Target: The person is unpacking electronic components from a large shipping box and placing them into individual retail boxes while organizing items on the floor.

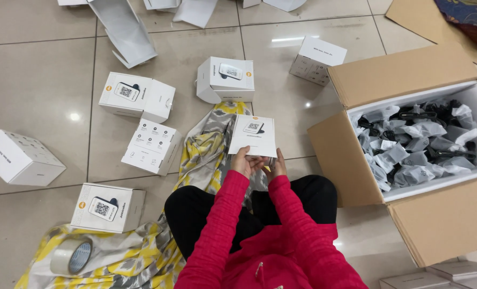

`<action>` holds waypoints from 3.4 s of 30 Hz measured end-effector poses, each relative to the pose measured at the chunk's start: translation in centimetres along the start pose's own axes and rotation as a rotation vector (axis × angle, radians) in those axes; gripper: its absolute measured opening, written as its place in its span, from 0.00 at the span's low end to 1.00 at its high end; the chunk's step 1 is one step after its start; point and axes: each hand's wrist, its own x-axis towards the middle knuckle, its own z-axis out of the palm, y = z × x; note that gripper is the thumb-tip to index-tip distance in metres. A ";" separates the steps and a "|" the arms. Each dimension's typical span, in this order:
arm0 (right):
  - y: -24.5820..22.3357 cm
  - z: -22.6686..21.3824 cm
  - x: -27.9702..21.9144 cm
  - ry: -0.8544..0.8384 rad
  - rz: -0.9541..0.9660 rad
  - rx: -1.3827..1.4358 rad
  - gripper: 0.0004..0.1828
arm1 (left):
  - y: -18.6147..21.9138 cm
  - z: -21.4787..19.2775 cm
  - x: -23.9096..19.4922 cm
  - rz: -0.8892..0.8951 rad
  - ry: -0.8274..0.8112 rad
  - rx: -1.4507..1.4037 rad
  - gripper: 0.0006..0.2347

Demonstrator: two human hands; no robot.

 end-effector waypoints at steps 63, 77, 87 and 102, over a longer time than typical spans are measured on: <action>-1.3 -0.6 -1.0 -0.154 -0.712 -1.127 0.81 | 7.3 5.2 6.9 -0.024 -0.308 2.433 0.35; -2.1 -0.4 -0.7 -0.091 -0.568 -1.124 0.86 | 5.0 1.9 8.9 0.161 -0.291 2.243 0.52; -1.8 -1.6 0.3 -0.124 -0.519 -1.227 0.86 | 5.2 3.7 6.0 0.262 -0.304 2.305 0.50; -3.6 0.3 -0.7 -0.019 -0.161 -1.335 0.83 | 1.4 -0.9 11.2 0.904 0.086 2.428 0.42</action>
